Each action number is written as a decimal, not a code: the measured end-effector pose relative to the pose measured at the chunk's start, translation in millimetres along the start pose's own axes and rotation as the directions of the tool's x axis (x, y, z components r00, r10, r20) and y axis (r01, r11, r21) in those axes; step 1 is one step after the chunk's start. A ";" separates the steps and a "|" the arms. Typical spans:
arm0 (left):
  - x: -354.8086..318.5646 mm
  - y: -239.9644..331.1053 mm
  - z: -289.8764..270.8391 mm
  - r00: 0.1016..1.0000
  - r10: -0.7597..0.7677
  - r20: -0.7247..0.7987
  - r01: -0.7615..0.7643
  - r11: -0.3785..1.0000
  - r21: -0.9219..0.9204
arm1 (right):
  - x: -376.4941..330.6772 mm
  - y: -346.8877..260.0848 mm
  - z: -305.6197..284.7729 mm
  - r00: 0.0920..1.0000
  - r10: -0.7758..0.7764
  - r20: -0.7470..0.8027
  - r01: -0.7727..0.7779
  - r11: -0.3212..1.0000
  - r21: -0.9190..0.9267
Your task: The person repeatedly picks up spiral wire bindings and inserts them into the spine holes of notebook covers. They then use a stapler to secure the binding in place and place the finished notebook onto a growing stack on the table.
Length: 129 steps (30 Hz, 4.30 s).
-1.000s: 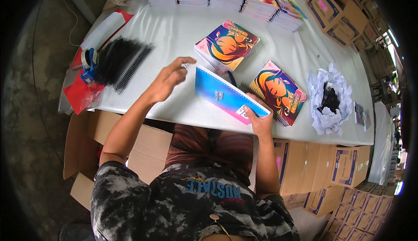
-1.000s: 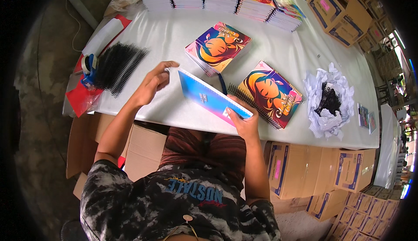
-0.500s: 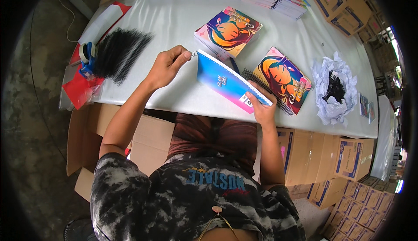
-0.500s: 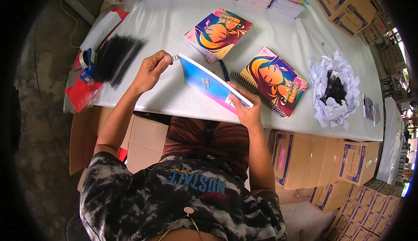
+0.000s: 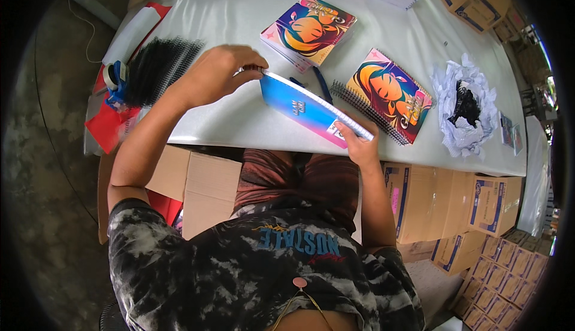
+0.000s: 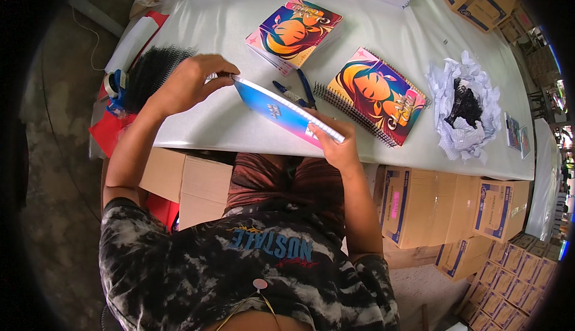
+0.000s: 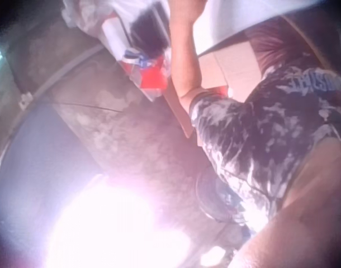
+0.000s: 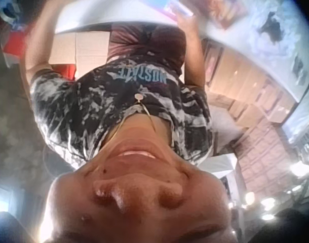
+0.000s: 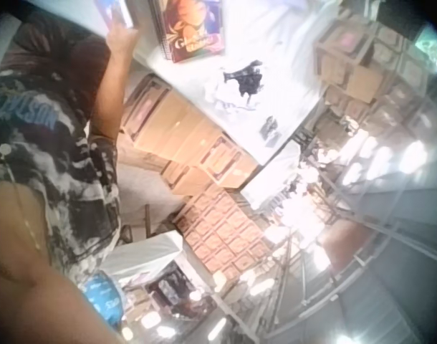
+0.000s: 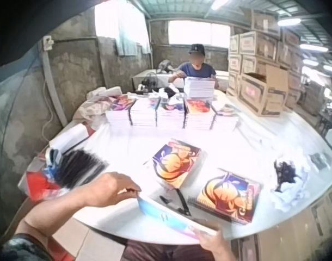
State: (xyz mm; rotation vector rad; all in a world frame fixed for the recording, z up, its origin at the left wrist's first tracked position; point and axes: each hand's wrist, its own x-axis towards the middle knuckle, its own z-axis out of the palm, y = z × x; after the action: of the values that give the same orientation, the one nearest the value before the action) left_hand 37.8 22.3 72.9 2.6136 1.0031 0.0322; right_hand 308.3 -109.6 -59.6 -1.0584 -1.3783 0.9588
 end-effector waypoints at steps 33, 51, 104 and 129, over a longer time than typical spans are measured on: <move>-31.0 -59.2 85.4 0.492 0.528 -0.693 -0.029 0.805 0.593 | -12.2 -1.1 47.8 0.873 -0.487 0.011 0.479 0.854 -0.205; -65.6 -45.5 168.4 0.668 0.243 -0.704 -0.070 0.961 0.266 | 0.0 -7.8 65.7 0.816 -0.573 0.074 0.575 0.795 -0.191; -16.8 9.2 128.2 0.352 0.606 -0.714 -0.196 0.793 0.577 | 5.9 1.6 76.2 0.808 -0.588 0.034 0.576 0.778 -0.252; 78.2 24.7 -11.2 0.796 -0.278 -0.537 0.329 0.944 -0.001 | 9.0 -3.5 78.8 0.995 -0.050 -0.090 0.062 0.989 0.138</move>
State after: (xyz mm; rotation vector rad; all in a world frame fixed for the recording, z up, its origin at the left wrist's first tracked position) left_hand 110.8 59.7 83.7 2.5353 1.6388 0.6847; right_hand 229.5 -100.5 -59.6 -0.9399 -1.2449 0.9443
